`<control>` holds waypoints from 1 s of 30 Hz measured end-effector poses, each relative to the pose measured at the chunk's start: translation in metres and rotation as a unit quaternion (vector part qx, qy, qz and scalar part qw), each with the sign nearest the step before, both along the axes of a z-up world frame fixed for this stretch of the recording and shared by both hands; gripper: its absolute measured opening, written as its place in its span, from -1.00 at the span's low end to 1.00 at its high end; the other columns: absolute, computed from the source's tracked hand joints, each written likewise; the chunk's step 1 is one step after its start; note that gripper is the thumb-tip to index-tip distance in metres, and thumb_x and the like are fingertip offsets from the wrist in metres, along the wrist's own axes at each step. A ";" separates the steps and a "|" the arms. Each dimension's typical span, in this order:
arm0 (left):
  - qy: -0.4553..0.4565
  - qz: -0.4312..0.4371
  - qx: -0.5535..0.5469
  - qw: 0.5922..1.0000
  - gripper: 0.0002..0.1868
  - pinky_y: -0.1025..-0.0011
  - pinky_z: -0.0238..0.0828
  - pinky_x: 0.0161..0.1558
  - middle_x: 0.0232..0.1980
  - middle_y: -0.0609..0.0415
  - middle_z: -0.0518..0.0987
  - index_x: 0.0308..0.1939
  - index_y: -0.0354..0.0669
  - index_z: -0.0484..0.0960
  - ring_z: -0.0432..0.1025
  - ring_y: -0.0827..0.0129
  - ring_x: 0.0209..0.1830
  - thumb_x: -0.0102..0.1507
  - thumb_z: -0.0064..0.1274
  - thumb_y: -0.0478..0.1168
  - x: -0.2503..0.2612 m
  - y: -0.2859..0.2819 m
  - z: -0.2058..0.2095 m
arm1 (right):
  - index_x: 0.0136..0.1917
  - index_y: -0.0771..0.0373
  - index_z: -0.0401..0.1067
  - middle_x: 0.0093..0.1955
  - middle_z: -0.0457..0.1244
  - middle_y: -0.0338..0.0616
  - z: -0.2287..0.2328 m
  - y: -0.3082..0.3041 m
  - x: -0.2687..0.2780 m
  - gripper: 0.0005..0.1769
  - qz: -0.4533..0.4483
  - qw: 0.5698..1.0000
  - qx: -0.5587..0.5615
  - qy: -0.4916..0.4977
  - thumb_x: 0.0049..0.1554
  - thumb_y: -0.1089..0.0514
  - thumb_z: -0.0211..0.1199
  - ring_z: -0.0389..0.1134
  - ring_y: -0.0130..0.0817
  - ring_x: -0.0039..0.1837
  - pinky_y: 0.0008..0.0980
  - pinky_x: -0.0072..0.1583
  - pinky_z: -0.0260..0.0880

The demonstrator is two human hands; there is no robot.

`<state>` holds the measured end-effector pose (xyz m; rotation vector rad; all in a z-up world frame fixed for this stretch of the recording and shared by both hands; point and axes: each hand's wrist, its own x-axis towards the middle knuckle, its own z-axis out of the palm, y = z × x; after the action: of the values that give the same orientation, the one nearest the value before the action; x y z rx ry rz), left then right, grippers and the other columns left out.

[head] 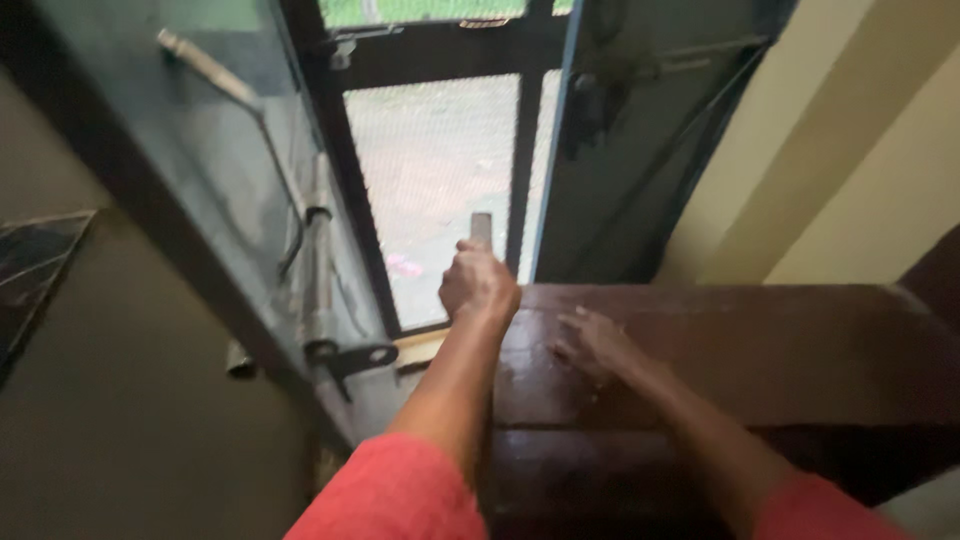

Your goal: The person wipes the surface of a wooden bench with their hands. They move the bench slightly to clean different areas, including the sides and the top surface, using a repetitive wiping motion.

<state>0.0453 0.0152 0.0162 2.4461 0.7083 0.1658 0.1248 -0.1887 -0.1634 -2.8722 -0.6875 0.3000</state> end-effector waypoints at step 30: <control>-0.018 -0.007 0.348 0.937 -0.32 0.30 0.65 -0.28 -0.03 -0.16 0.58 0.51 -0.37 0.17 0.61 0.14 -0.17 0.32 -0.01 -0.32 0.022 -0.011 -0.035 | 0.68 0.19 -0.14 0.71 -0.21 0.24 0.034 -0.209 -0.032 0.35 -0.107 0.951 -0.236 0.171 -0.01 -0.63 0.32 -0.13 0.15 0.71 0.04 0.62 0.00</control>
<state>0.0672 0.0040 -0.0192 3.1038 0.6959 0.5328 0.0924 -0.3973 -0.1293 -3.1609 -0.2611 1.0220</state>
